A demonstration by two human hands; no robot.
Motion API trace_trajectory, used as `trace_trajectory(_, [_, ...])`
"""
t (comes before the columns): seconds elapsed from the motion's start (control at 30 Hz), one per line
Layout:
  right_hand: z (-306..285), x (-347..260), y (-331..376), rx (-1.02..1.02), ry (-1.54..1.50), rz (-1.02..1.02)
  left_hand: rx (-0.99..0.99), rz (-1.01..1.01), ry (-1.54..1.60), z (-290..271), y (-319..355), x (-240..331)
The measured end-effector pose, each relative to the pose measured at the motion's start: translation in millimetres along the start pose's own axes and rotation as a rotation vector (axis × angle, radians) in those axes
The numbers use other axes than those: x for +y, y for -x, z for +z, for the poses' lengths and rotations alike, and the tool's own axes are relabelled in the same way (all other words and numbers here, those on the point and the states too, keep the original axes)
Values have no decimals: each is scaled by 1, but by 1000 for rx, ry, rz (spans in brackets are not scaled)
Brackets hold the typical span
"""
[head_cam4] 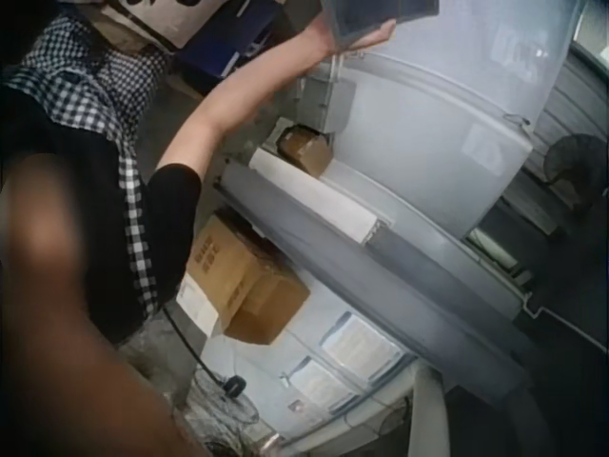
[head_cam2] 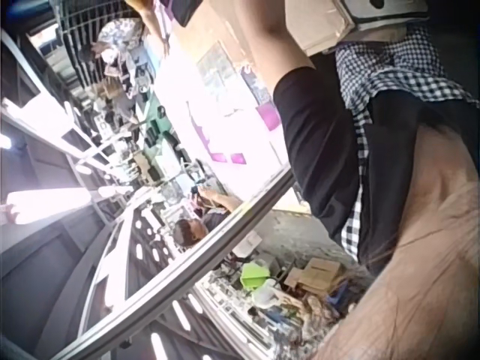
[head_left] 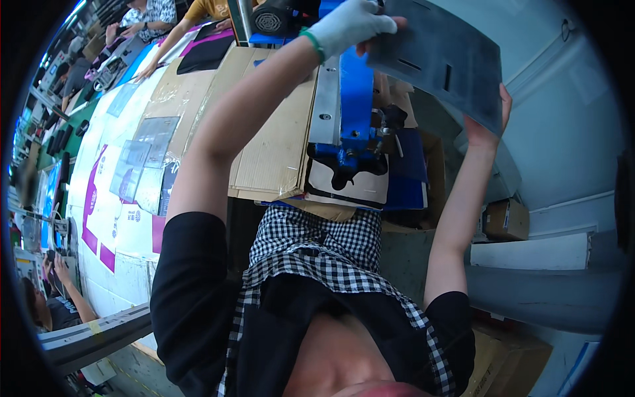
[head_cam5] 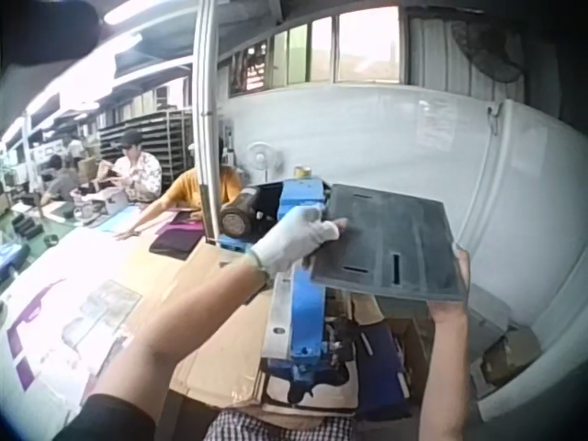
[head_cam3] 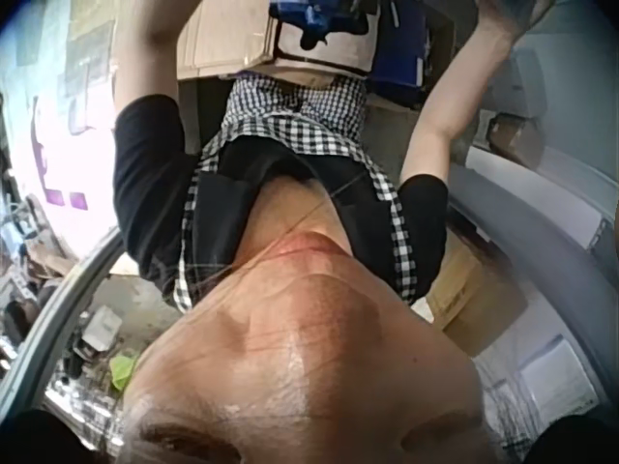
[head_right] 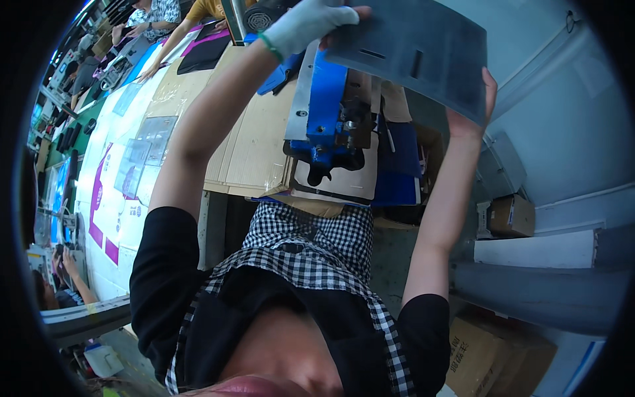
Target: Manually feeding sheets into a processing machine and applying small labels to finished components.
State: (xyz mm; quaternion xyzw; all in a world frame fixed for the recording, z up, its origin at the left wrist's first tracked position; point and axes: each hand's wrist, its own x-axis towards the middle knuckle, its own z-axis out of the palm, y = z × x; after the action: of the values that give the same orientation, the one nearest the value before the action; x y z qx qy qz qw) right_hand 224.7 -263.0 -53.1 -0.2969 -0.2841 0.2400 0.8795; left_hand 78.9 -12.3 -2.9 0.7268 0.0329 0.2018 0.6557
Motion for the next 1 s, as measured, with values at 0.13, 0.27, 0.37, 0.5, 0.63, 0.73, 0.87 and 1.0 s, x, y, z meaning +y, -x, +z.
trace_trajectory(0.13, [-41,-11,-1,88,-29,30,54,-113,-491,-2,-5,15])
trace_trajectory(0.27, [-82,21,-9,120,72,136,221,23,-416,-46,12,-36])
trace_trajectory(0.37, [-91,53,-8,96,-30,252,247,-9,-320,-55,26,-63])
trace_trajectory(0.5, [-81,95,-1,147,-81,413,293,-108,-272,-60,49,-79])
trace_trajectory(0.63, [-56,120,7,192,-16,479,338,-303,-412,-63,62,-94])
trace_trajectory(0.73, [1,108,22,235,305,498,308,-494,-258,-69,64,-114])
trace_trajectory(0.87, [-43,119,1,258,402,427,341,-506,-156,-84,71,-114])
trace_trajectory(1.0, [-72,131,-18,255,381,354,436,-413,-61,-116,87,-110])
